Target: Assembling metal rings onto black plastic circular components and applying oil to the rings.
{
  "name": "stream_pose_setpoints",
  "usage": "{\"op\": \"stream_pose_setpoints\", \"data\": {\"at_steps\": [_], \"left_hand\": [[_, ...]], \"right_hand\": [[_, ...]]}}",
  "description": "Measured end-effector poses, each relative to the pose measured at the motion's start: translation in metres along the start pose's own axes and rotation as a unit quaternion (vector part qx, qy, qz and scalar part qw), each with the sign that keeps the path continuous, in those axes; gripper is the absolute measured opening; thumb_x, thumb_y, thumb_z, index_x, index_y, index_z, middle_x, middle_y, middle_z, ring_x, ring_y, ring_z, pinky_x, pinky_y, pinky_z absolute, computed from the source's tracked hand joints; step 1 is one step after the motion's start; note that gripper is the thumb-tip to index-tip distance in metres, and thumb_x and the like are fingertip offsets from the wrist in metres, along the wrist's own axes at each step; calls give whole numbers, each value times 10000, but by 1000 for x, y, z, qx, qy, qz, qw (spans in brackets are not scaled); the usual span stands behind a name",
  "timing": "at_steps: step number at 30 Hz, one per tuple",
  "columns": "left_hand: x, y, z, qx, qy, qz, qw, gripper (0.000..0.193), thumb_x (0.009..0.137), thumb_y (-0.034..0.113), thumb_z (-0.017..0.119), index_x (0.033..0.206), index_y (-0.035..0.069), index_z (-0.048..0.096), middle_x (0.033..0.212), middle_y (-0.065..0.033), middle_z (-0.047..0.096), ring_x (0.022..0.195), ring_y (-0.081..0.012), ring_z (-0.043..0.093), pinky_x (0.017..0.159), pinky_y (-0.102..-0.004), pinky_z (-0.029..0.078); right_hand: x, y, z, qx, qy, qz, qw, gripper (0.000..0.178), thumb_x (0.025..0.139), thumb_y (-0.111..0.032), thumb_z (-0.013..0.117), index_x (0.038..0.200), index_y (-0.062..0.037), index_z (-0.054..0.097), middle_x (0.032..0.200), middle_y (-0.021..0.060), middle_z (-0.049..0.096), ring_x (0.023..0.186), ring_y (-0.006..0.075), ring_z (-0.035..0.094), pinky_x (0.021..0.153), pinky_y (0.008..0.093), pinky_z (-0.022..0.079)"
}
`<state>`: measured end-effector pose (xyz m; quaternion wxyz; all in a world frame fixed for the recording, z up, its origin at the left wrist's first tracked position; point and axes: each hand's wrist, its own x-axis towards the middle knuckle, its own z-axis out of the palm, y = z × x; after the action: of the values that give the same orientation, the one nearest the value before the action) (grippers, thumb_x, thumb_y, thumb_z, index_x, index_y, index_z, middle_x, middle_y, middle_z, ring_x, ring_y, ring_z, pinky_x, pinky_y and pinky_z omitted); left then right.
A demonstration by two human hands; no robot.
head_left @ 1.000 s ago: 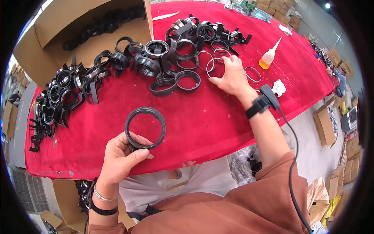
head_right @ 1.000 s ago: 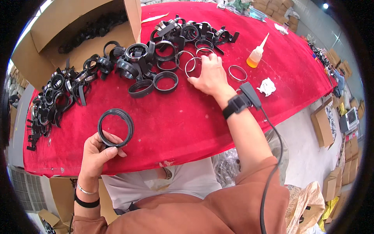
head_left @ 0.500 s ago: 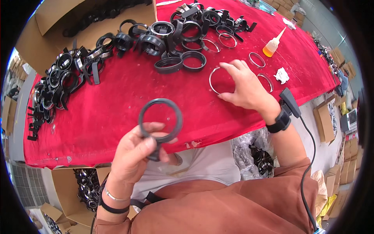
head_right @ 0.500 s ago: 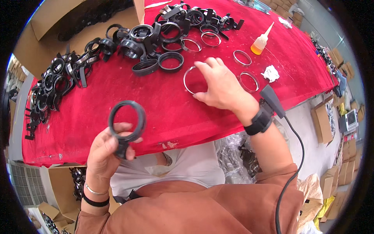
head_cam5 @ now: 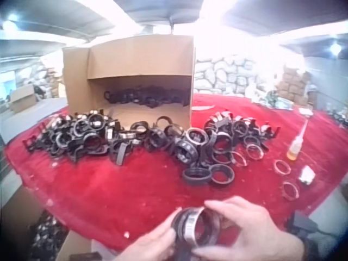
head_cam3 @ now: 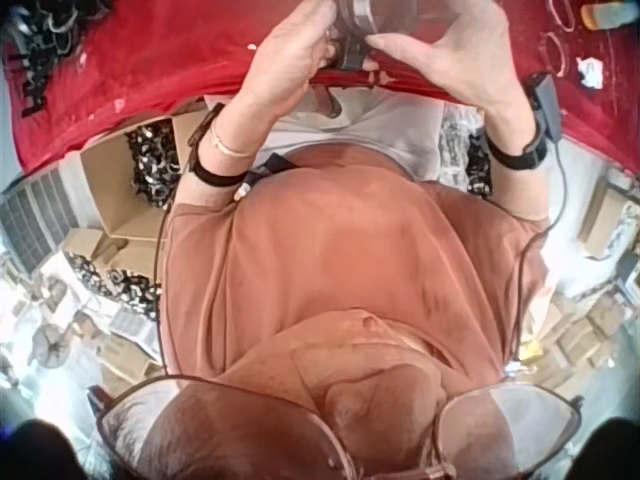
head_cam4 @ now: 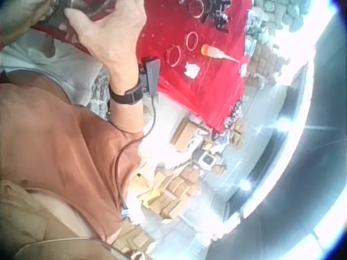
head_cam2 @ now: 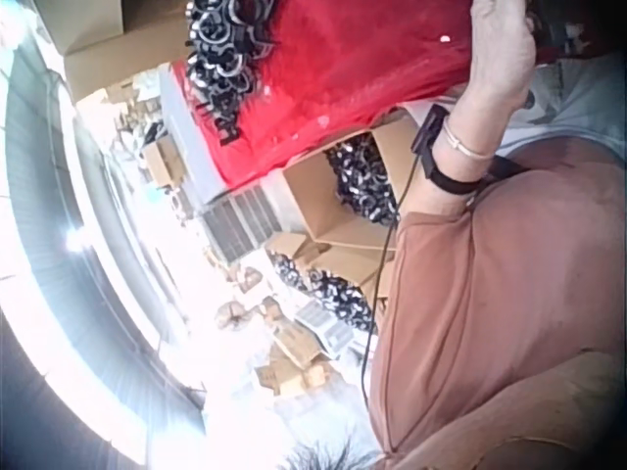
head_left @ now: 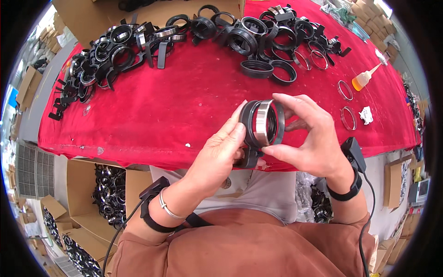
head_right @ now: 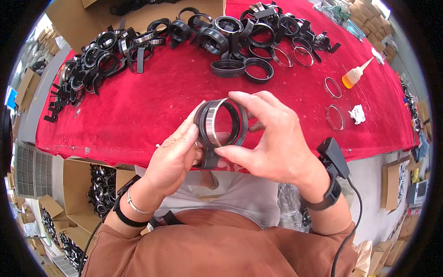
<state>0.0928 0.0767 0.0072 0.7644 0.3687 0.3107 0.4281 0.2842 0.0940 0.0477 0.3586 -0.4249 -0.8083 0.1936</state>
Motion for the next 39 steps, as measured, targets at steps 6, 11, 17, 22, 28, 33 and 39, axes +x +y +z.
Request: {"op": "stream_pose_setpoints", "data": {"at_steps": [6,11,17,22,28,33,39], "left_hand": [[0,-3,-2,10,-28,14,999,521,999,269,373,1465,144,176,1186,-74,536,912,-133,589,766,-303,545],[-12,-3,2,84,1,79,993,504,970,194,467,1426,98,274,1169,-54,532,928,-101,557,706,-229,505],[-25,13,8,111,29,66,991,450,984,237,411,1385,60,307,1025,-133,652,738,-149,640,624,-256,539],[-22,22,-2,69,69,88,991,456,983,299,396,1250,-70,397,859,-210,666,571,-219,642,503,-273,531],[35,62,-27,207,93,91,970,383,973,294,408,1057,-63,516,749,-174,648,461,-209,597,402,-269,485],[139,164,-109,605,162,336,704,373,976,299,400,1100,-22,543,879,-141,666,771,-233,653,669,-280,486],[196,204,-173,822,356,358,266,410,946,309,443,1216,8,512,1203,-223,550,1126,-378,490,939,-411,386]], "right_hand": [[0,-2,12,-24,19,-3,1000,670,560,-179,814,1155,6,566,965,155,591,844,272,618,692,327,530],[-4,-16,18,-9,18,7,1000,676,577,-160,841,1165,25,565,965,146,579,838,230,606,702,311,509],[-14,9,17,499,-26,283,819,251,836,-76,659,1049,51,624,835,83,654,719,142,633,648,252,532],[-1,5,30,598,-1,289,747,164,825,-98,680,892,42,627,708,83,631,507,116,578,425,227,461],[34,37,24,465,-43,312,827,283,884,-243,631,965,28,631,747,49,630,600,118,605,510,240,511],[52,116,-27,68,241,195,948,214,842,-144,668,975,23,661,848,62,681,756,85,617,681,226,504],[94,108,-12,57,219,109,968,199,814,-111,682,967,15,656,805,66,675,734,95,625,676,236,508]]}}
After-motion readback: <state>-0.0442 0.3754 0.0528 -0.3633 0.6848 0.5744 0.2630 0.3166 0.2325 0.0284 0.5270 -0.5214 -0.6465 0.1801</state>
